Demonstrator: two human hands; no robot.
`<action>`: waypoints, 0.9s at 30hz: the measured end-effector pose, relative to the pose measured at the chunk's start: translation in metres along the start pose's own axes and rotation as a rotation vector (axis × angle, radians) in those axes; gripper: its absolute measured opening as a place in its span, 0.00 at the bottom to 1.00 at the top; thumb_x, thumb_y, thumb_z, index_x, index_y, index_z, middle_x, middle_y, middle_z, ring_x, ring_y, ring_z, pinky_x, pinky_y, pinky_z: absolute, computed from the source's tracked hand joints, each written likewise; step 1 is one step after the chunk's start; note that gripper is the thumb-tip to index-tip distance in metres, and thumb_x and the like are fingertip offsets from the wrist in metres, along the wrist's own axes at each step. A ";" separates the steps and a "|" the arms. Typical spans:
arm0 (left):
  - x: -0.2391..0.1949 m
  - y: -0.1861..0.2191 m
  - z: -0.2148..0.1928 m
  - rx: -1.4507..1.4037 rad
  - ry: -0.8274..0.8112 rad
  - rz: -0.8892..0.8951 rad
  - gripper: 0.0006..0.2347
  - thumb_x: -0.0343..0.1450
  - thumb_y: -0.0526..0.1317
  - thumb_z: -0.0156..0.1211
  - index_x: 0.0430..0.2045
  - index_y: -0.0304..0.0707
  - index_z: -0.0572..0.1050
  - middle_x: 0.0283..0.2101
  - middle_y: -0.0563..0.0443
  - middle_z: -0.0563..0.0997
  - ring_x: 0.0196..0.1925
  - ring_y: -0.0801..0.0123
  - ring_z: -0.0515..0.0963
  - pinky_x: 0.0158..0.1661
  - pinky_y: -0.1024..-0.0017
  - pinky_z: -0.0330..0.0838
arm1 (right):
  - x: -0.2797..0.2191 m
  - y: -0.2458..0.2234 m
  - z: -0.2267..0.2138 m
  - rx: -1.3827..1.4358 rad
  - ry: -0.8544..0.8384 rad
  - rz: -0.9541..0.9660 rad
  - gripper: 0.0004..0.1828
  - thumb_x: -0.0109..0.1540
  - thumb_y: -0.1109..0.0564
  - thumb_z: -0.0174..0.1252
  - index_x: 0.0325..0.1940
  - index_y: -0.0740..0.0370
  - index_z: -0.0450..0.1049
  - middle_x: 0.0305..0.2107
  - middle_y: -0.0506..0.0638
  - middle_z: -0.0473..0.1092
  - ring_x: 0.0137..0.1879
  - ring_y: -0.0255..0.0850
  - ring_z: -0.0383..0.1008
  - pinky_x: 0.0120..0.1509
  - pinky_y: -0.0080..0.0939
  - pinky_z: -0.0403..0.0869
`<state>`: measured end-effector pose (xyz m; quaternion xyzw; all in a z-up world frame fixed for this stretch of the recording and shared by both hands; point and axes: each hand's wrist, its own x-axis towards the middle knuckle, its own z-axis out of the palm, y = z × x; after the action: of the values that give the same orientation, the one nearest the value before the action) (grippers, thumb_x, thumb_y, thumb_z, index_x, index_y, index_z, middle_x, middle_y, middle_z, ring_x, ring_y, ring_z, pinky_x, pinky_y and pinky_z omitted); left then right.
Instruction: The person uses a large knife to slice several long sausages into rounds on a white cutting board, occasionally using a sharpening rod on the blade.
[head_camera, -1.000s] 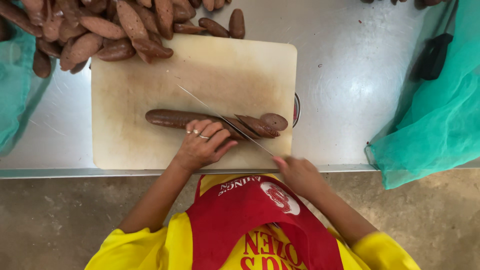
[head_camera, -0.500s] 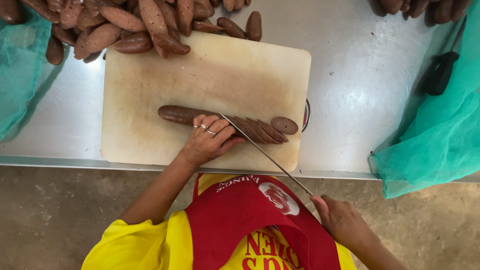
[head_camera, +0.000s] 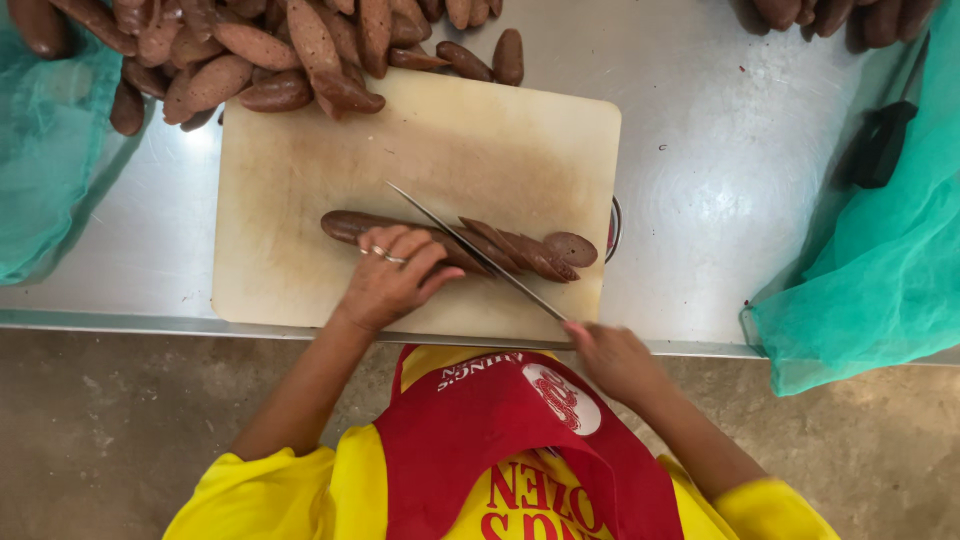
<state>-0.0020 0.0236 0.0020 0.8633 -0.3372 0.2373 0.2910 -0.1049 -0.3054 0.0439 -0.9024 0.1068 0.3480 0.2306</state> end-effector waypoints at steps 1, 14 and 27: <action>-0.001 -0.006 -0.003 0.015 0.005 -0.003 0.14 0.68 0.50 0.75 0.36 0.47 0.75 0.44 0.54 0.74 0.49 0.61 0.73 0.48 0.61 0.62 | -0.016 0.015 -0.008 -0.103 -0.023 0.037 0.38 0.72 0.33 0.33 0.39 0.64 0.80 0.25 0.64 0.76 0.35 0.60 0.78 0.50 0.59 0.76; 0.003 -0.009 0.001 -0.012 0.055 0.103 0.13 0.68 0.48 0.76 0.36 0.47 0.77 0.45 0.58 0.74 0.49 0.67 0.73 0.50 0.65 0.62 | -0.127 -0.012 -0.061 -0.024 0.080 0.167 0.25 0.64 0.37 0.50 0.44 0.58 0.80 0.18 0.68 0.73 0.30 0.67 0.75 0.35 0.61 0.72; 0.000 -0.011 0.001 -0.062 0.027 0.074 0.12 0.67 0.44 0.75 0.37 0.47 0.77 0.45 0.58 0.75 0.49 0.66 0.74 0.51 0.63 0.62 | 0.068 -0.101 0.030 -0.143 0.242 -0.252 0.39 0.71 0.32 0.44 0.27 0.68 0.80 0.25 0.70 0.74 0.37 0.67 0.76 0.45 0.61 0.76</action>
<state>0.0058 0.0292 -0.0028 0.8375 -0.3723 0.2489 0.3132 -0.0366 -0.2044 0.0127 -0.9579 -0.0053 0.2120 0.1934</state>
